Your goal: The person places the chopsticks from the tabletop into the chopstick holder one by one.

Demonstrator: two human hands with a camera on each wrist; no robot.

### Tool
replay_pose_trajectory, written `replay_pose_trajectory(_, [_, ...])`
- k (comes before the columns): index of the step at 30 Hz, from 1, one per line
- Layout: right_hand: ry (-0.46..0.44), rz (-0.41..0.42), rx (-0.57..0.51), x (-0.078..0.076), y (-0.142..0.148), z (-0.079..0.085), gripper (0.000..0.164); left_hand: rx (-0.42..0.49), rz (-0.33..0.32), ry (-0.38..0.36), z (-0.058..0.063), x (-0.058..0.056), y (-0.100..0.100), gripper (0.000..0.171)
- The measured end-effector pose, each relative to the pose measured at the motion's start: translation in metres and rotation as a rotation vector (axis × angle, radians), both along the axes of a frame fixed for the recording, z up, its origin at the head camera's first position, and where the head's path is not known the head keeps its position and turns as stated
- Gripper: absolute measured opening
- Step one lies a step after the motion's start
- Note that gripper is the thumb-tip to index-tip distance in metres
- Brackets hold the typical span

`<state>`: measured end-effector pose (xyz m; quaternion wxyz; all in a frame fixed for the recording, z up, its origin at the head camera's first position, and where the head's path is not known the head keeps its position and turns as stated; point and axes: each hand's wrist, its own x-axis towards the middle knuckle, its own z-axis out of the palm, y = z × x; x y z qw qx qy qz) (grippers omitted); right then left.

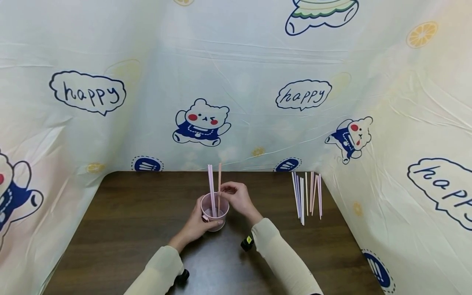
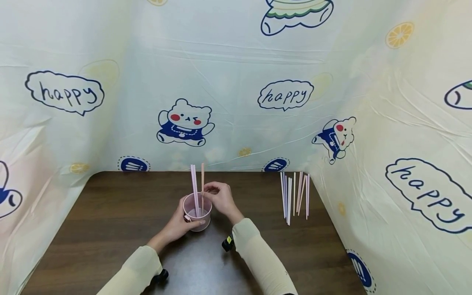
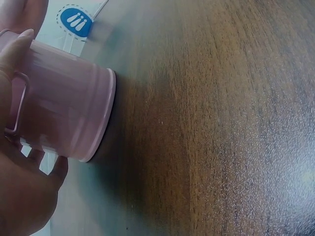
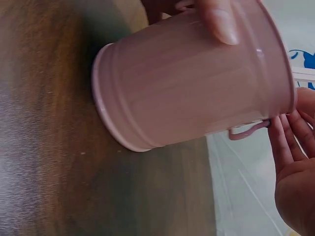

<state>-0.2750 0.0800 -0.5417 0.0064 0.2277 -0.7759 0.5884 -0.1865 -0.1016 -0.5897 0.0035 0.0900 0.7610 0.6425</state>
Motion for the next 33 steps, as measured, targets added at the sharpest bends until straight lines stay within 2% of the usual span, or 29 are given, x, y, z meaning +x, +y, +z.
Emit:
replay_pose_trajectory(6, [-0.026,-0.008,-0.009,0.003,0.000,-0.005,0.017,-0.023,0.027,0.052,0.003,0.002,0.002,0.103])
replay_pose_trajectory(11, [-0.011,0.009,-0.016,0.004,0.003,-0.011,0.017,-0.028,0.048,0.063,0.020,0.010,0.005,0.099])
replay_pose_trajectory(15, [0.017,0.016,-0.043,0.004,0.005,-0.016,0.017,-0.030,0.040,0.072,0.036,0.016,0.006,0.096])
replay_pose_trajectory(18, [0.022,0.030,-0.064,0.007,0.006,-0.014,0.019,-0.031,0.033,0.074,0.038,0.017,0.006,0.096])
replay_pose_trajectory(21, [0.014,0.043,-0.083,0.015,0.007,-0.003,0.017,-0.024,0.031,0.080,0.035,0.016,0.006,0.096])
replay_pose_trajectory(24, [0.011,0.043,-0.103,0.021,0.006,0.010,0.014,-0.013,0.032,0.074,0.028,0.012,0.005,0.097])
replay_pose_trajectory(29, [-0.017,0.053,-0.108,0.020,0.004,0.010,0.017,-0.022,0.032,0.054,0.005,0.002,0.003,0.101])
replay_pose_trajectory(33, [-0.086,0.051,-0.113,0.014,0.002,-0.004,0.020,-0.030,0.037,0.019,0.001,0.002,0.003,0.103])
